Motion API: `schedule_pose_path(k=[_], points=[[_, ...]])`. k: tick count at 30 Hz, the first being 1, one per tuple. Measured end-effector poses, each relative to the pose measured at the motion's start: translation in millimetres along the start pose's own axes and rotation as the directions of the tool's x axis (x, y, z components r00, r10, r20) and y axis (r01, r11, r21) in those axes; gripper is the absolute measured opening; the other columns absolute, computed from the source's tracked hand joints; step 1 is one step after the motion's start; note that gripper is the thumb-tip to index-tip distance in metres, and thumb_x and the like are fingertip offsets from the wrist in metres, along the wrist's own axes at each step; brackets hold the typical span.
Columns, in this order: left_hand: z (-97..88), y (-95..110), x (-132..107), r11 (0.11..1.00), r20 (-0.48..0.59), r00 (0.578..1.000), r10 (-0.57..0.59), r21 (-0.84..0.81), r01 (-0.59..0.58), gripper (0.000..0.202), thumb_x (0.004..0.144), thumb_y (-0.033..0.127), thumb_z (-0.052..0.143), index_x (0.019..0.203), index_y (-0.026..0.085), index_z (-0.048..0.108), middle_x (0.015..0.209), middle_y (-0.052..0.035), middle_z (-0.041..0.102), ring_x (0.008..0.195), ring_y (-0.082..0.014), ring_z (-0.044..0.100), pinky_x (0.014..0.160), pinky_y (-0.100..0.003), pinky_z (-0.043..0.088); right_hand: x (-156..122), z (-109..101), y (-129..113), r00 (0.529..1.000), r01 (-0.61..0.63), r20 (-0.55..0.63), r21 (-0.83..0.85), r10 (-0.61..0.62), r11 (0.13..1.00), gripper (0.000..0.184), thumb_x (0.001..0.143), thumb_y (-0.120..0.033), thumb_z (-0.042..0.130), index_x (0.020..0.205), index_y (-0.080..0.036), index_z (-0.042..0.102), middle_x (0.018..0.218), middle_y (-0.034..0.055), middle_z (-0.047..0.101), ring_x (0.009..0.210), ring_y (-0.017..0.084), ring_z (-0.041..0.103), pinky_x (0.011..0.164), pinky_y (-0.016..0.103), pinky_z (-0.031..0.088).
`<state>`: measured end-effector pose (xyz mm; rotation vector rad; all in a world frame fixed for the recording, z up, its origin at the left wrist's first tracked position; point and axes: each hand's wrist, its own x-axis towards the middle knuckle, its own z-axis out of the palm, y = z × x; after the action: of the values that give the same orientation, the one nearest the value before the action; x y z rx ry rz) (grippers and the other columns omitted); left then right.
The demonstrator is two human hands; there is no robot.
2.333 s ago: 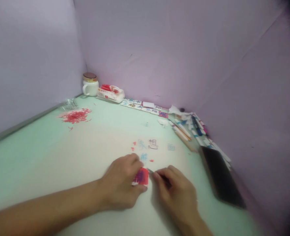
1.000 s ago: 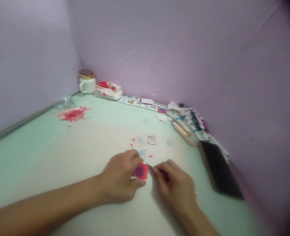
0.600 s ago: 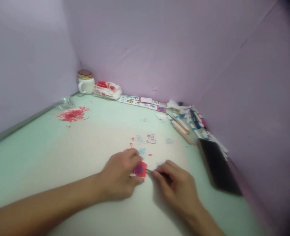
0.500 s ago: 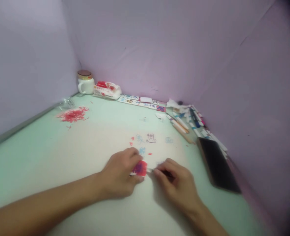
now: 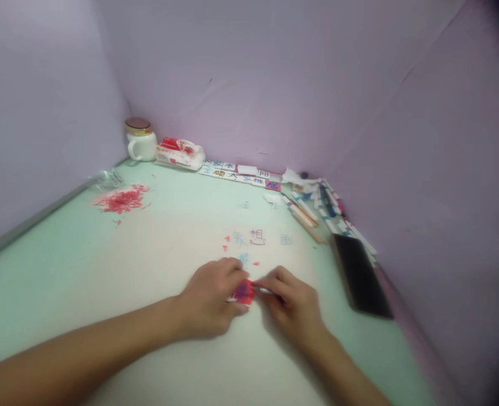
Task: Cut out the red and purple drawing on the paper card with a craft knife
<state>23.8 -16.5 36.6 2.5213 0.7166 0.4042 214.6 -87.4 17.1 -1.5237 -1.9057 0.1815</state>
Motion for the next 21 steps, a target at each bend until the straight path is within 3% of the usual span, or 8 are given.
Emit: schedule_pose_path(k=[8,13,16,19,21], points=[[1.1,-2,1,1.0,0.041,0.999,-0.004,-0.018,0.005,0.023,0.077,0.026,0.055,0.099,0.018,0.054,0.098,-0.009,0.055,0.084,-0.0235,0.052,0.073,-0.039,0.045,3,1,4,0.996,-0.003,0.085,-0.054,0.007,0.999,0.025,0.082,-0.012,0.047,0.091,-0.024,0.067,0.08,0.0003,0.063,0.063,0.009,0.058,0.056,0.019,0.04],[6.6,-2,0,0.998,0.042,0.998,-0.036,-0.046,0.038,0.02,0.076,0.025,0.055,0.094,0.016,0.053,0.098,-0.0092,0.053,0.085,-0.0245,0.05,0.071,-0.041,0.045,1,4,-5,0.996,0.041,0.088,-0.322,-0.014,0.946,0.026,0.082,-0.012,0.041,0.093,-0.02,0.063,0.085,0.0024,0.064,0.061,0.009,0.057,0.052,0.02,0.035],[8.4,-2,0,0.997,0.028,0.999,-0.043,-0.069,0.045,0.02,0.076,0.024,0.055,0.094,0.016,0.053,0.099,-0.0095,0.053,0.087,-0.0252,0.05,0.071,-0.041,0.045,1,6,-10,0.993,0.01,0.109,-0.415,0.039,0.91,0.025,0.079,-0.012,0.04,0.092,-0.021,0.06,0.086,0.0023,0.063,0.058,0.01,0.055,0.05,0.022,0.031],[8.2,-3,0,0.995,0.021,0.999,-0.043,-0.086,0.045,0.02,0.076,0.024,0.056,0.094,0.016,0.054,0.1,-0.0093,0.053,0.086,-0.025,0.051,0.072,-0.041,0.045,4,6,-11,0.98,-0.046,0.157,-0.404,0.119,0.914,0.023,0.078,-0.012,0.04,0.092,-0.021,0.057,0.087,0.0019,0.061,0.06,0.011,0.056,0.049,0.022,0.031],[8.0,-5,0,0.993,0.018,0.999,-0.051,-0.103,0.053,0.019,0.076,0.026,0.058,0.092,0.017,0.054,0.098,-0.0081,0.053,0.083,-0.0235,0.051,0.071,-0.04,0.045,5,6,-11,0.977,-0.108,0.128,-0.389,0.169,0.915,0.02,0.08,-0.014,0.041,0.091,-0.021,0.056,0.087,0.0015,0.061,0.061,0.011,0.056,0.049,0.022,0.032]])
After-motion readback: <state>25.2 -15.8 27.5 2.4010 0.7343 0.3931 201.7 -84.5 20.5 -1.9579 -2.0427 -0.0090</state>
